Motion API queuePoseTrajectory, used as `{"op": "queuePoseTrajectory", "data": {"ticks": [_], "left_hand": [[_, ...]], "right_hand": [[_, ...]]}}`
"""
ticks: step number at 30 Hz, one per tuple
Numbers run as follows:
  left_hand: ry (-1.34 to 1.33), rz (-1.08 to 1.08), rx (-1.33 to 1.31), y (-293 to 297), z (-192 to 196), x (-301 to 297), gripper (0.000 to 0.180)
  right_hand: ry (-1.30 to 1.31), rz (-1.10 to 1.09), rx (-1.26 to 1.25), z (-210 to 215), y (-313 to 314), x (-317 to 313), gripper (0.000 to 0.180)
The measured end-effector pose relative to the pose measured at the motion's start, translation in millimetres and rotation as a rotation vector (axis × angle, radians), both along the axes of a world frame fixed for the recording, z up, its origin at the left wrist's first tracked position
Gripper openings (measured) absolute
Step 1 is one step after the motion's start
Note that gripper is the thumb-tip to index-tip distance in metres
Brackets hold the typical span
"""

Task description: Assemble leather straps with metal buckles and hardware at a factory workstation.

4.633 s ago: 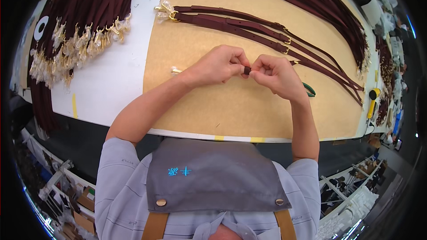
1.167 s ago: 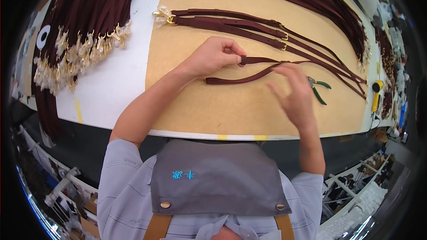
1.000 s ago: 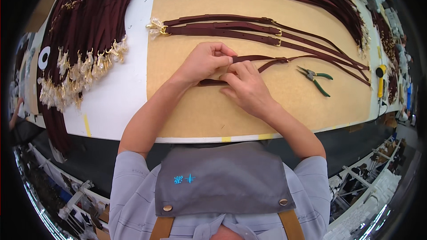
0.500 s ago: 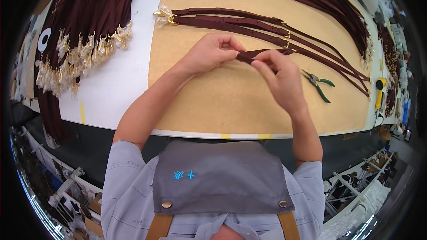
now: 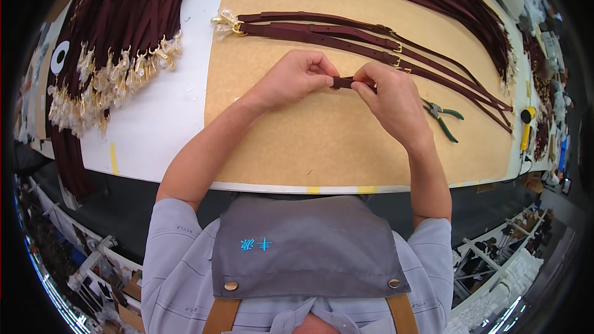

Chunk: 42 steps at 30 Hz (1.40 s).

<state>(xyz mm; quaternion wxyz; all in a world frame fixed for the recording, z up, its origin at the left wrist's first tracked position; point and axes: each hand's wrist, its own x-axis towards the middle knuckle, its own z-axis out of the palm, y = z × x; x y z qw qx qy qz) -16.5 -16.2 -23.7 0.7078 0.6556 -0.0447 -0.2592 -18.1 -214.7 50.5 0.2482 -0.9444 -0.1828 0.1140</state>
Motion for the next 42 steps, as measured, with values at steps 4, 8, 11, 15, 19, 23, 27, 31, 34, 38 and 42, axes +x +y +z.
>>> {"op": "queuePoseTrajectory", "data": {"ticks": [4, 8, 11, 15, 19, 23, 27, 31, 34, 38, 42], "left_hand": [[-0.055, 0.002, -0.007, -2.9, -8.1, -7.3, 0.009], [-0.075, -0.021, 0.014, -4.8, -11.7, -6.7, 0.010], [-0.121, -0.017, 0.020, -5.3, -20.2, -4.6, 0.010], [-0.126, 0.004, 0.077, -2.7, -15.1, 2.8, 0.010], [-0.048, -0.067, 0.072, 1.8, 5.9, 8.5, 0.013], [-0.237, -0.060, -0.013, 2.2, -21.2, -0.2, 0.018], [-0.126, -0.076, 0.028, -1.2, -9.1, -4.4, 0.016], [-0.145, -0.073, 0.009, 4.2, -7.0, -0.4, 0.017], [-0.150, -0.134, -0.003, 3.5, 2.6, -1.1, 0.017], [-0.154, -0.159, -0.002, 1.4, 16.7, 2.8, 0.018], [-0.152, -0.128, 0.066, 3.1, 16.4, 2.1, 0.018]], "right_hand": [[0.073, 0.032, -0.006, -1.4, 3.5, 0.7, 0.012], [0.155, 0.041, 0.078, -6.6, 2.7, 6.4, 0.011], [0.190, 0.039, 0.091, -12.2, 6.6, 13.1, 0.011], [0.169, 0.024, 0.171, -20.3, 9.7, 25.8, 0.014], [0.249, -0.050, 0.322, -30.1, -4.9, 27.3, 0.011], [0.269, -0.041, 0.398, -35.9, -4.9, 16.3, 0.012], [0.302, -0.102, 0.487, -48.9, -5.6, 10.4, 0.014], [0.407, -0.117, 0.511, -31.4, -6.1, 11.9, 0.014], [0.354, -0.061, 0.439, -24.1, -11.3, 10.2, 0.014], [0.332, -0.006, 0.447, -18.4, -6.4, 11.3, 0.014], [0.248, 0.040, 0.503, -29.0, 3.3, 12.9, 0.015]]}}
